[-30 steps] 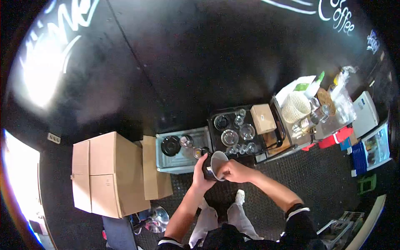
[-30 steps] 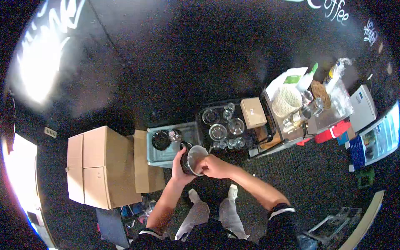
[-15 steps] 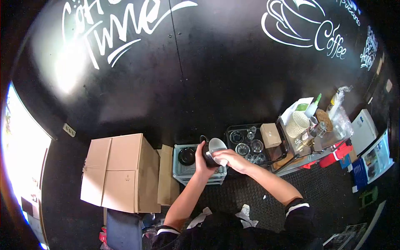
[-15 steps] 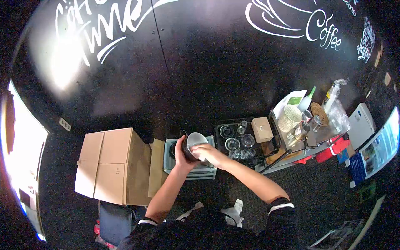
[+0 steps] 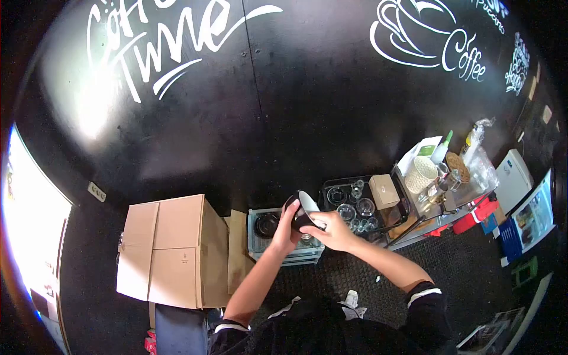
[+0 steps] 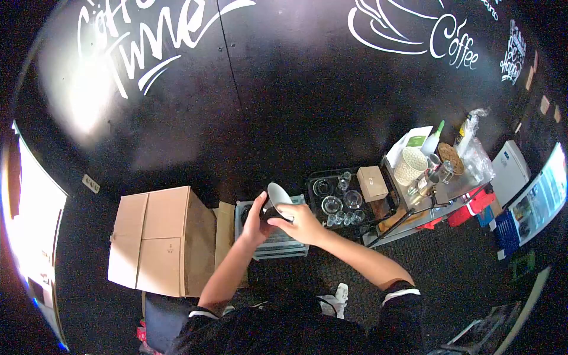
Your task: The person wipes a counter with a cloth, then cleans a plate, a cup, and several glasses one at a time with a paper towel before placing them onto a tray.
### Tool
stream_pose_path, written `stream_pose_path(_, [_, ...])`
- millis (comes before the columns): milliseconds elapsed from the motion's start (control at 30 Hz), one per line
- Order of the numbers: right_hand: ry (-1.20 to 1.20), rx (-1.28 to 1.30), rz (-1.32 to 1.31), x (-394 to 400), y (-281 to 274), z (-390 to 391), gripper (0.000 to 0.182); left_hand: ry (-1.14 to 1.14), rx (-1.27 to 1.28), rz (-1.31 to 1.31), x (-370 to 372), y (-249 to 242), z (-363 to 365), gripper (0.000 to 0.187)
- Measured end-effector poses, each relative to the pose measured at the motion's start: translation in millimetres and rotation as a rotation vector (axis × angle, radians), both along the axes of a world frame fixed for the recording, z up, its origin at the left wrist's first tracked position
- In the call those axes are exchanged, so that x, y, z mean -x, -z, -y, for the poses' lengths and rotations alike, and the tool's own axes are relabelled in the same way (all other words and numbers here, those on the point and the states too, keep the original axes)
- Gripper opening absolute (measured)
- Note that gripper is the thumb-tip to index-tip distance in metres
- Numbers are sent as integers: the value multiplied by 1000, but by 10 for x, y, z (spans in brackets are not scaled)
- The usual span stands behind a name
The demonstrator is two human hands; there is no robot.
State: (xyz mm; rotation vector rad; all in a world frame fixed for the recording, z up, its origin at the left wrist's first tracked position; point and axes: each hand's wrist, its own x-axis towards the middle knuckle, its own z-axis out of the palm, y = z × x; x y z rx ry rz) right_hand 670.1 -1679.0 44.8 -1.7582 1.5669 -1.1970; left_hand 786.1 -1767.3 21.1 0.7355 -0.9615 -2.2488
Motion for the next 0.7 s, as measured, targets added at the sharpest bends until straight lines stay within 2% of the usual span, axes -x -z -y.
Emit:
stream_pose_path(33, [9, 84, 141, -121, -69, -16, 26, 37, -42, -141, 31, 43, 34, 38])
stream_pose_path(67, [-45, 114, 56, -107, -55, -14, 24, 99, -165, -98, 4, 71, 83, 37])
stream_pose_path(100, [-101, 145, -29, -84, -36, -5, 23, 158, -287, -56, -53, -110, 101, 37])
stream_pose_path(133, [-207, 81, -2, -44, -12, -18, 20, 244, -330, -170, -79, -76, 169, 38])
stream_pose_path(167, [-266, 342, -325, 118, 151, 73, 20, 269, -431, -185, -145, -30, 230, 40])
stream_pose_path(267, [-333, 302, -314, 245, 217, 90, 21, 309, -442, -142, -186, 56, 215, 46])
stream_pose_path(333, [-289, 26, -118, 274, 99, 41, 22, 350, -298, -161, -164, 136, 181, 52])
stream_pose_path(367, [-291, -85, 64, 301, 9, 12, 23, 264, -138, -93, -128, 166, 133, 54])
stream_pose_path(433, [-318, -220, 346, 330, -98, 3, 22, -117, 361, 151, -41, 246, 134, 48])
stream_pose_path(500, [-366, -250, 445, 377, 101, 30, 19, 209, 573, -28, -116, 143, 191, 40])
stream_pose_path(567, [-400, -387, 895, 366, 159, 28, 17, 236, 602, -3, -166, 135, 176, 33])
stream_pose_path(600, [-383, -390, 1052, 368, 169, 50, 16, 235, 508, -11, -167, 143, 177, 31])
stream_pose_path(667, [-219, -394, 1199, 411, 243, 86, 14, 161, 352, -22, -131, 145, 104, 26])
stream_pose_path(700, [-151, -359, 1255, 415, 293, 124, 14, 160, 351, -22, -79, 119, 48, 26])
